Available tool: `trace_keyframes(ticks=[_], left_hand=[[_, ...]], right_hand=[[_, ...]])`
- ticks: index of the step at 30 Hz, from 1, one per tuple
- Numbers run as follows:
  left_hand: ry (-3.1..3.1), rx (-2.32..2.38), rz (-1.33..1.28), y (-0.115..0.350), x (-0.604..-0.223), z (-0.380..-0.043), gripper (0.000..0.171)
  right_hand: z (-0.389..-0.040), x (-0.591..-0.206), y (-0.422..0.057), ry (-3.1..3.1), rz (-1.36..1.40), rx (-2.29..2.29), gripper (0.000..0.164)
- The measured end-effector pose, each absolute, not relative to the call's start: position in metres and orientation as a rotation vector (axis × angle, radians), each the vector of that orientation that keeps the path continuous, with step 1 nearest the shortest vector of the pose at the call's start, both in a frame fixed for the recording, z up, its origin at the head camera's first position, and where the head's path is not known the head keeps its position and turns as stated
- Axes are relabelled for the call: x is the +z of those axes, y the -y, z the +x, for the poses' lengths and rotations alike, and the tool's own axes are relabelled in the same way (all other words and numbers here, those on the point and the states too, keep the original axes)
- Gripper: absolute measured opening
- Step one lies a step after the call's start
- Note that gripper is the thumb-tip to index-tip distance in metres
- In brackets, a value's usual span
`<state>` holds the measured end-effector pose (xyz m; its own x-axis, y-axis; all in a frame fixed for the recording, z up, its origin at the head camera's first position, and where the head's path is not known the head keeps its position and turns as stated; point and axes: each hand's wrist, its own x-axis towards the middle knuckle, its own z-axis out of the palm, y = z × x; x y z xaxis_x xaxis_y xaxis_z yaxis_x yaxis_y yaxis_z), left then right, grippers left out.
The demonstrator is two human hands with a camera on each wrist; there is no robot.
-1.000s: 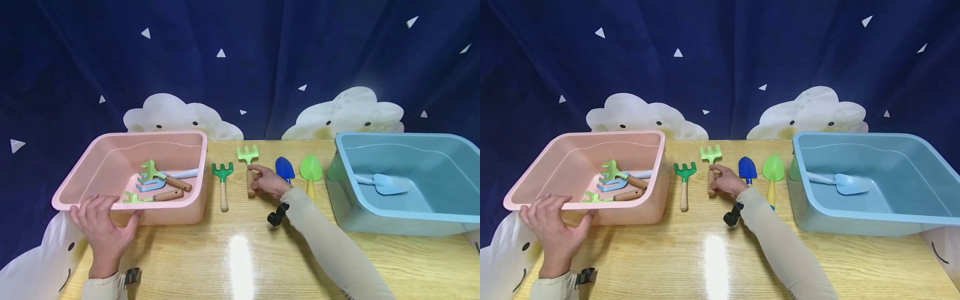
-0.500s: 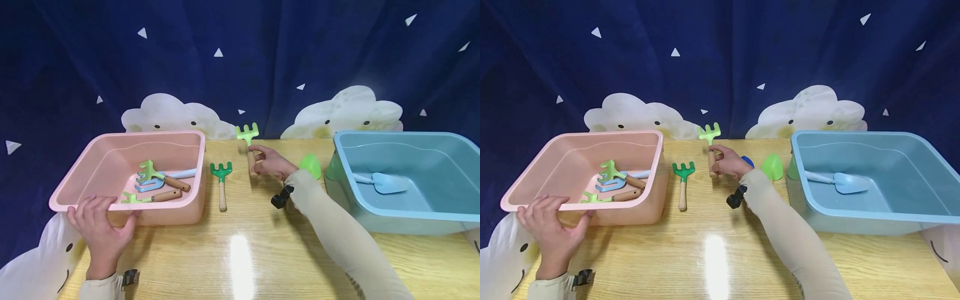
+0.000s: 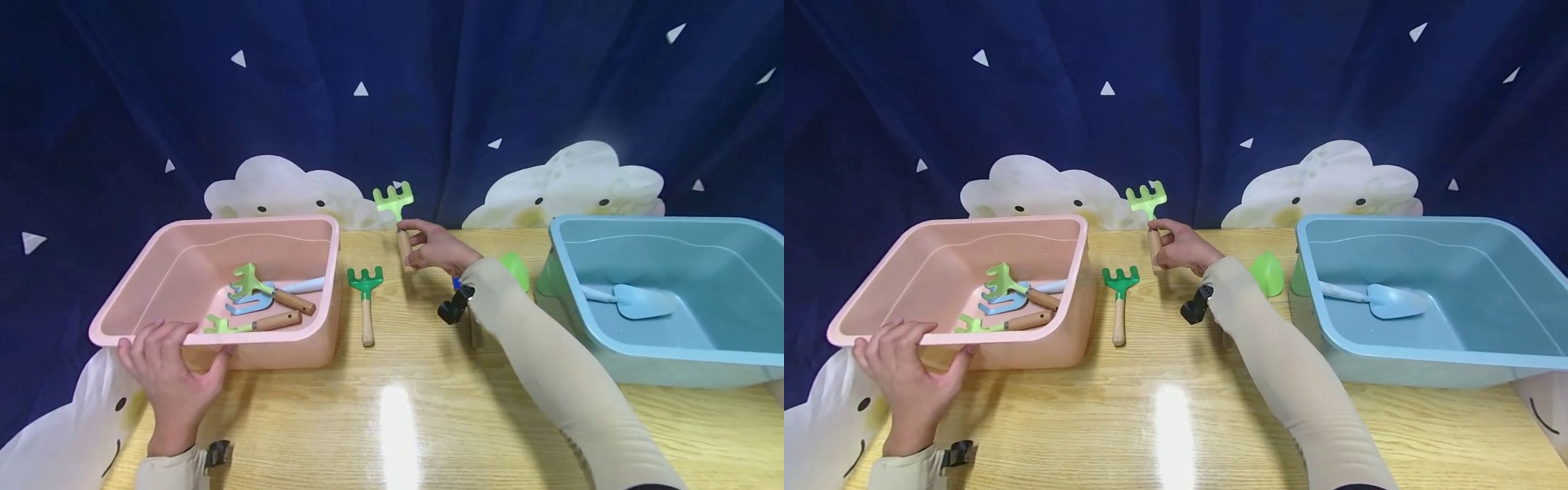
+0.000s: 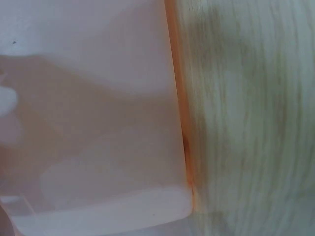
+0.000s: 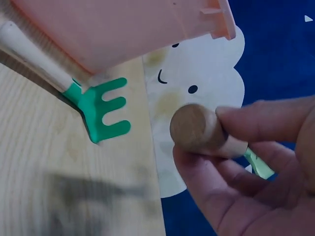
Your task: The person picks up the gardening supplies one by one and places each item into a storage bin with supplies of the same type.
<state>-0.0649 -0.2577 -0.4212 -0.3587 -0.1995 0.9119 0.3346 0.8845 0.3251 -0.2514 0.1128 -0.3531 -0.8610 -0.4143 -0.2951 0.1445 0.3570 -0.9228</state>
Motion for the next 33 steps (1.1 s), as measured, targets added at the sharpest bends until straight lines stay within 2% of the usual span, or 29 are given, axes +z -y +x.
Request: trace_keyframes(ticks=[13,28,33], left_hand=[[1.873,-0.557,-0.085,0.263,-0.423,-0.063,0.068],[1.892,-0.595,-0.108,0.257,-0.420,-0.065,0.055],[1.890,-0.585,-0.098,0.258,-0.420,-0.064,0.060]], right_hand=[[-0.263,-0.327,-0.094,-2.115,-0.480,-1.462,0.077],[-0.271,-0.304,-0.084,-2.161,-0.524,-1.347,0.079],[-0.274,-0.296,-0.085,-2.201,-0.528,-1.322,0.079]])
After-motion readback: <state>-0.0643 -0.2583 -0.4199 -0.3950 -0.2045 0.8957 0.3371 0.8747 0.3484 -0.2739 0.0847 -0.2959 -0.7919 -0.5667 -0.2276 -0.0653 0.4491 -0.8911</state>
